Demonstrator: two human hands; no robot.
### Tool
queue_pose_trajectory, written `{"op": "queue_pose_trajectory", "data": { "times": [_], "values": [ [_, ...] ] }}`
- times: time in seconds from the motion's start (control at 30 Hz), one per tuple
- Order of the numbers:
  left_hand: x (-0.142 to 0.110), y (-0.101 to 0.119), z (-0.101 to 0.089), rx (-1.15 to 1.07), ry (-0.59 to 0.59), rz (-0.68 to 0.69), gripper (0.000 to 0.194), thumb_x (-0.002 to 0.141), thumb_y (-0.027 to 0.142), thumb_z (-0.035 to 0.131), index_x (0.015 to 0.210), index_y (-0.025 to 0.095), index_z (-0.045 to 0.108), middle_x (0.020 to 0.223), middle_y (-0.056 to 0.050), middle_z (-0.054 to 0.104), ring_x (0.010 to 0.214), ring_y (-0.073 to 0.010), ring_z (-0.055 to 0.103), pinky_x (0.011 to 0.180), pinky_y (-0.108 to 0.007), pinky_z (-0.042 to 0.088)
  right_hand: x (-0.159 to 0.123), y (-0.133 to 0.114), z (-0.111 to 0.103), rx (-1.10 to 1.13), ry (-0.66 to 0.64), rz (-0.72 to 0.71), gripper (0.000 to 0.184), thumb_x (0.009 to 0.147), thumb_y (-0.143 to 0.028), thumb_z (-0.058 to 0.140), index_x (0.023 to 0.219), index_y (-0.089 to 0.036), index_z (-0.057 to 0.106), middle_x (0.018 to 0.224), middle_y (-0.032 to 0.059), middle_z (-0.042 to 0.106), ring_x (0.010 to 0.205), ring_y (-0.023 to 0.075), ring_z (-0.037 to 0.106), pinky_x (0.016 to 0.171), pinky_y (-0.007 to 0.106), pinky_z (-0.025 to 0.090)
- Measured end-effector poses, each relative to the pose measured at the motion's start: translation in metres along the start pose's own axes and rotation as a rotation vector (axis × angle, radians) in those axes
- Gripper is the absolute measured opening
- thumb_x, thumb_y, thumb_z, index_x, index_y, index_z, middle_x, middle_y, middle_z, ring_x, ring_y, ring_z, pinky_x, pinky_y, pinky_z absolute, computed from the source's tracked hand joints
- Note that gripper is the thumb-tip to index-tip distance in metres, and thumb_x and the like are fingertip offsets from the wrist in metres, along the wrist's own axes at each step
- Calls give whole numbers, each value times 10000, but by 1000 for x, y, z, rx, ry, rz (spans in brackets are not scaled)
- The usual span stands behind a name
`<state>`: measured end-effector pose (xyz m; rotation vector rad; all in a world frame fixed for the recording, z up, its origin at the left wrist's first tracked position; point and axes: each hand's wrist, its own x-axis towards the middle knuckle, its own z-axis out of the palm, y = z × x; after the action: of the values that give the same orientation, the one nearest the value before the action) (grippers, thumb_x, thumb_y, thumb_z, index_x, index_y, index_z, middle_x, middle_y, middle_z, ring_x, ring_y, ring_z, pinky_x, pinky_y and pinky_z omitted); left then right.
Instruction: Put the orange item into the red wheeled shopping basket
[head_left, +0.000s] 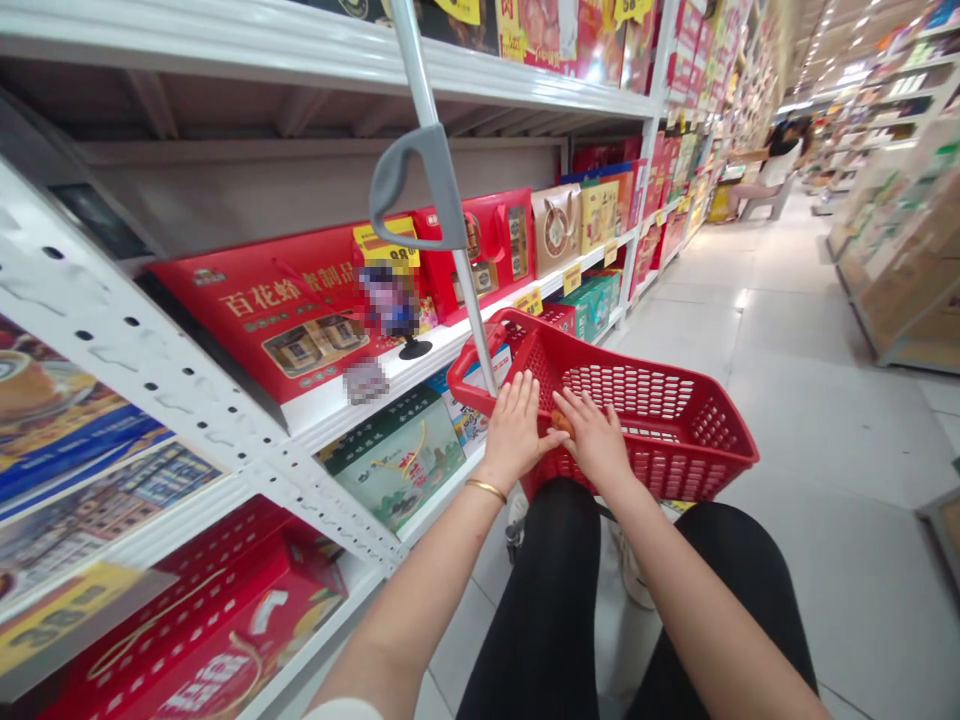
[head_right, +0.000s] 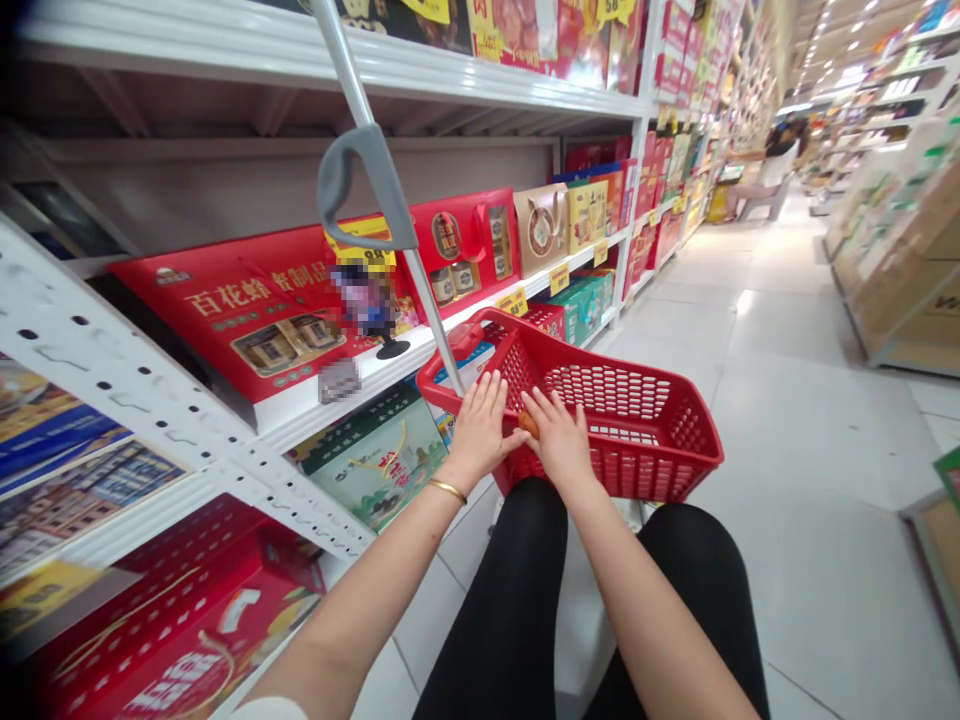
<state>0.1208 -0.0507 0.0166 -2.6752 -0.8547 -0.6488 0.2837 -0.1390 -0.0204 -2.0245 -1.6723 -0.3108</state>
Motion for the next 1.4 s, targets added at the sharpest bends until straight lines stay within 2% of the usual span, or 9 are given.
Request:
{"op": "queue_pose_trajectory", "data": {
  "times": [0.13,0.33,0.4,0.7,0.8,1.03,1.13,1.3,1.4],
  "values": [
    [1,-1,-1,1,-10,4,1031,1017,816,322,1686,31,304,1788,-203,229,1688,-297,142,1375,-505,183,4,-3,-2,52,-32,26,584,1085,-442,493,1651,-308,442,1708,85,446,1569,330,429,1244,664,336],
    [0,0,2,-30,2,1,1084,983,866,326,1684,39,316,1783,-206,250,1689,-299,138,1377,-509,178,-39,77,-16,-6,-48,269,552,1080,-514,477,1596,-323,517,1668,94,510,1563,391,419,1217,791,251],
    [0,0,3,-35,10,-6,1093,980,867,335,1677,25,327,1782,-213,249,1689,-301,135,1380,-501,171,-44,87,-18,-34,-46,302,542,1081,-520,463,1582,-327,535,1665,94,515,1561,403,415,1208,819,226],
    [0,-1,2,-16,7,6,1036,1010,830,318,1689,48,305,1786,-207,236,1687,-306,152,1368,-520,203,2,-7,4,-17,15,35,594,1078,-440,486,1658,-325,434,1712,86,438,1575,359,410,1252,713,291],
    [0,-2,1,-11,7,6,1022,1017,817,321,1697,55,288,1784,-205,243,1685,-308,161,1366,-527,206,-1,1,1,-2,3,21,590,1076,-428,486,1656,-327,439,1716,87,431,1560,351,436,1249,683,322],
    [0,0,3,-42,8,-9,1093,980,873,310,1672,28,340,1782,-210,252,1685,-305,159,1378,-494,174,-47,76,-12,-86,16,261,546,1085,-482,469,1606,-321,509,1677,102,496,1559,392,422,1214,774,283],
    [0,1,3,-49,17,-22,1087,983,867,318,1673,28,337,1781,-214,253,1685,-308,165,1375,-505,183,-40,59,-8,-113,23,245,553,1098,-476,446,1627,-319,480,1686,97,482,1576,391,391,1226,789,245],
    [0,0,2,-16,12,-9,1015,1025,806,307,1678,29,323,1782,-203,257,1685,-298,164,1371,-502,196,-1,-11,5,-33,9,54,604,1099,-431,448,1679,-272,399,1732,92,398,1609,350,350,1262,697,295],
    [0,-1,1,11,-2,3,997,1033,785,323,1683,29,312,1780,-202,262,1685,-298,165,1371,-505,197,8,-19,5,21,-11,36,597,1094,-414,462,1674,-285,406,1724,86,415,1589,333,394,1253,666,336]
  ]
}}
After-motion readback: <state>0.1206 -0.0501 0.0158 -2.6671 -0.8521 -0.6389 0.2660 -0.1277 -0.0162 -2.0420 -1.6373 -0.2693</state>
